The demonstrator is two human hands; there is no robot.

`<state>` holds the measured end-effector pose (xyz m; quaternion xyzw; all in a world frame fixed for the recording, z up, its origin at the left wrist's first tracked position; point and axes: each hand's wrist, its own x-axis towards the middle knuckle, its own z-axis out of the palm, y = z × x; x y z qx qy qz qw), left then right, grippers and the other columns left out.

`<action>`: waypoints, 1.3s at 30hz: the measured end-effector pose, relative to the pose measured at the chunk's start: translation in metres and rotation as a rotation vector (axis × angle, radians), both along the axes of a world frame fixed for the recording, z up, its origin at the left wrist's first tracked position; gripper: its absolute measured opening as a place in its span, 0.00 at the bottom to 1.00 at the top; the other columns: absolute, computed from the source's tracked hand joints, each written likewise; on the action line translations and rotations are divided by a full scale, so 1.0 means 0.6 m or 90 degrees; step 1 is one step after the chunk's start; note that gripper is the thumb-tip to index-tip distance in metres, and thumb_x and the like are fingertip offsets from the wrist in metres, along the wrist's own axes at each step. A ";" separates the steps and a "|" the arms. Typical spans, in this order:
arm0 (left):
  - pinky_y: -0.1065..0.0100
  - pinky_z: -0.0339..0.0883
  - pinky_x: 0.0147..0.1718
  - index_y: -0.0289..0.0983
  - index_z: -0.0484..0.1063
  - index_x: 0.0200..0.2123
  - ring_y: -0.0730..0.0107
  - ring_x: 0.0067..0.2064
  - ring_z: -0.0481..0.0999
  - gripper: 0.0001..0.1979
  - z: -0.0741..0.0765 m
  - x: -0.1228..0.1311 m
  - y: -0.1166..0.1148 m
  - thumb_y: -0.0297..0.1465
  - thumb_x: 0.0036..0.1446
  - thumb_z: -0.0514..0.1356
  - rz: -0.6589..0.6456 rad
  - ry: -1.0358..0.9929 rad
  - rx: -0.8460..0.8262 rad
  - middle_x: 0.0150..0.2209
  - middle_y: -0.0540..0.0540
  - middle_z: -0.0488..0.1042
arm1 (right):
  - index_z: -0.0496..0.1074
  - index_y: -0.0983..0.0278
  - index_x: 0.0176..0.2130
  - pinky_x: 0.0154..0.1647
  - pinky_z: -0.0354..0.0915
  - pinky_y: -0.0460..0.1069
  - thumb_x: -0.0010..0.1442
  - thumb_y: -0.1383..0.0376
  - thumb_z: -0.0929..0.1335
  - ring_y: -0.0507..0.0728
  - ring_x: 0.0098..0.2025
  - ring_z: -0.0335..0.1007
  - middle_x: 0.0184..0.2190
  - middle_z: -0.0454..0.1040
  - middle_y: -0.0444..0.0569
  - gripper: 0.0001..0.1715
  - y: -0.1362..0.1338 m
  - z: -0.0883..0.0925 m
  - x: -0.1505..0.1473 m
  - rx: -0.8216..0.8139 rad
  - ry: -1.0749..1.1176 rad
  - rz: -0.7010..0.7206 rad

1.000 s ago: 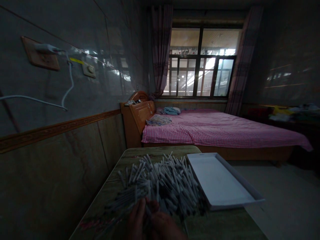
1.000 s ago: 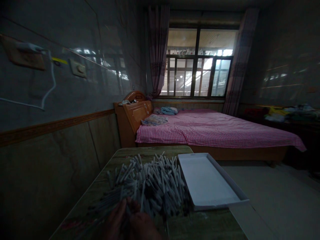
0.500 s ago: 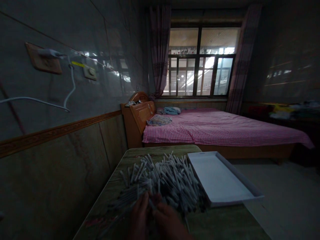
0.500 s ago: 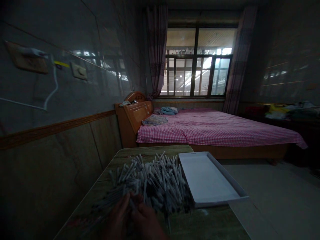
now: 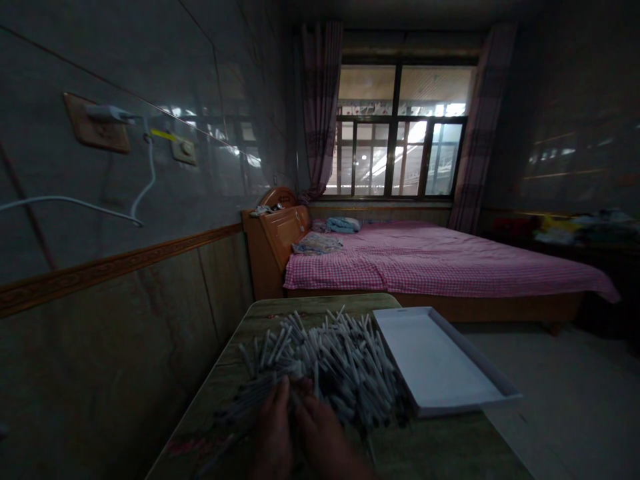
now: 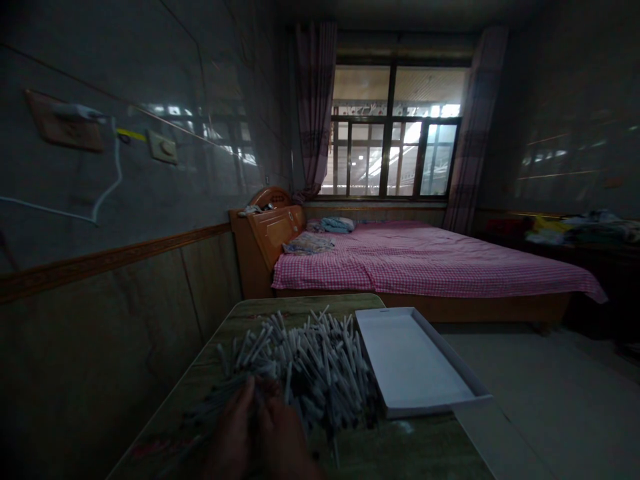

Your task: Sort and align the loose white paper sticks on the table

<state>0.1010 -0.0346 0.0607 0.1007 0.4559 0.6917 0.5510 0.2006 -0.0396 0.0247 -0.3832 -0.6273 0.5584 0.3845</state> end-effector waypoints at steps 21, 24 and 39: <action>0.57 0.64 0.66 0.37 0.76 0.49 0.56 0.66 0.71 0.11 0.006 0.053 0.066 0.27 0.65 0.57 -0.116 -0.002 0.037 0.65 0.34 0.73 | 0.74 0.70 0.56 0.59 0.69 0.60 0.60 0.72 0.59 0.65 0.57 0.76 0.54 0.79 0.64 0.28 0.107 -0.034 0.112 0.327 -0.235 -0.448; 0.57 0.63 0.66 0.37 0.77 0.49 0.57 0.68 0.68 0.15 0.000 0.034 0.067 0.32 0.68 0.52 -0.127 0.010 0.049 0.67 0.34 0.70 | 0.75 0.65 0.53 0.56 0.72 0.57 0.60 0.73 0.59 0.61 0.53 0.78 0.49 0.80 0.58 0.26 0.092 -0.038 0.114 0.406 -0.162 -0.452; 0.49 0.65 0.58 0.43 0.75 0.32 0.46 0.51 0.78 0.08 -0.037 -0.144 0.026 0.38 0.50 0.58 0.014 0.604 -0.043 0.39 0.41 0.82 | 0.74 0.61 0.50 0.46 0.71 0.54 0.56 0.78 0.63 0.60 0.46 0.75 0.43 0.79 0.51 0.26 0.038 -0.038 0.095 0.604 -0.209 -0.339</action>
